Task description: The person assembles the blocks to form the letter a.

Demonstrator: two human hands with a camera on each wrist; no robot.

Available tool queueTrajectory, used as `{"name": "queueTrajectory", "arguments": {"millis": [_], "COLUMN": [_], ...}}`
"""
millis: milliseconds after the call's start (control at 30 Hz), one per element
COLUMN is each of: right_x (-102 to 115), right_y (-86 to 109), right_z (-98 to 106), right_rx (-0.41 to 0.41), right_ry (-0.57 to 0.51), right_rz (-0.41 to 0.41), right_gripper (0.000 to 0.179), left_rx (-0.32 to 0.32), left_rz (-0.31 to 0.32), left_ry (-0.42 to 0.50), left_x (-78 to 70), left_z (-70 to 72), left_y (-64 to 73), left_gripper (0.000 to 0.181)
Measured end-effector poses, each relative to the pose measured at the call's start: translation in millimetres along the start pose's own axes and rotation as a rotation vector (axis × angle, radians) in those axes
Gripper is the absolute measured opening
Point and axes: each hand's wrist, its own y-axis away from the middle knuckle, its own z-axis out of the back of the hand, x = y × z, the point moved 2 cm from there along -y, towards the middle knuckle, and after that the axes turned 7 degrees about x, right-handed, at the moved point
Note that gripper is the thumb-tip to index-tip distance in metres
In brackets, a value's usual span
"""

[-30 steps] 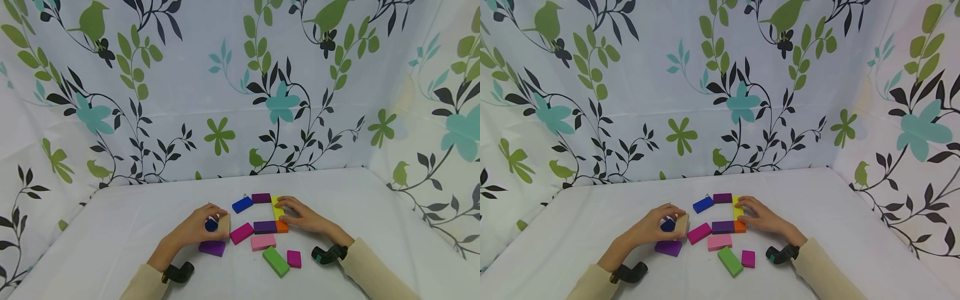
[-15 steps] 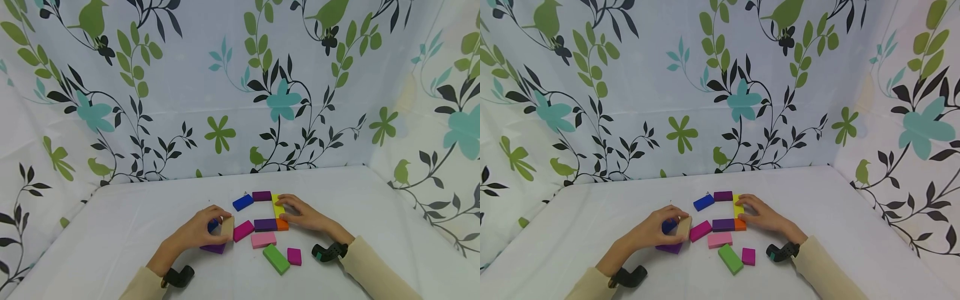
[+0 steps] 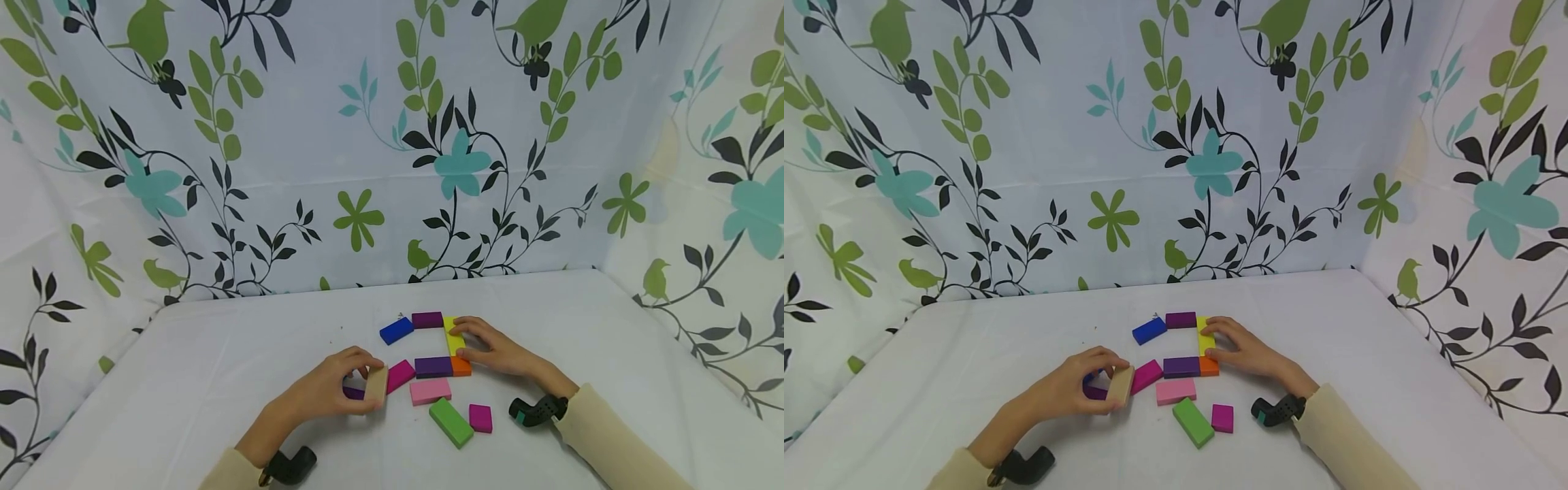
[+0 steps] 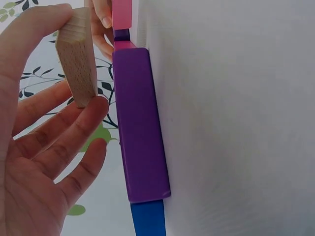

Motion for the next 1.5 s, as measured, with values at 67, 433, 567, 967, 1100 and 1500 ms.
{"name": "queueTrajectory", "arguments": {"millis": [67,433,567,967,1100,1500], "right_x": [-0.5,-4.0,-4.9,-2.8,-2.2,0.5], "right_y": [-0.2,-1.4,-1.4,-1.1,-0.7,1.1], "right_z": [-0.1,0.9,1.2,1.2,0.7,1.2], "right_rx": [0.001,0.005,0.006,0.009,0.009,0.005], "right_ry": [0.000,0.002,0.002,-0.004,-0.006,-0.009], "right_rz": [0.002,-0.011,-0.004,-0.009,-0.011,0.002], "right_gripper": [0.036,0.039,0.039,0.039,0.039,0.039], "left_rx": [0.011,0.042,0.056,0.084,0.095,0.114], "left_rz": [0.012,0.059,0.066,0.099,0.080,0.058], "left_ry": [0.001,-0.035,-0.028,-0.055,-0.071,-0.194], "left_x": [-1.5,-11.0,-15.3,-19.7,-20.9,-22.8], "left_z": [-1.2,-4.3,-5.9,-8.2,-10.2,-12.3], "left_y": [0.7,7.0,10.0,16.6,17.5,17.3], "left_gripper": [0.054,0.052,0.050,0.053,0.053,0.055]}}
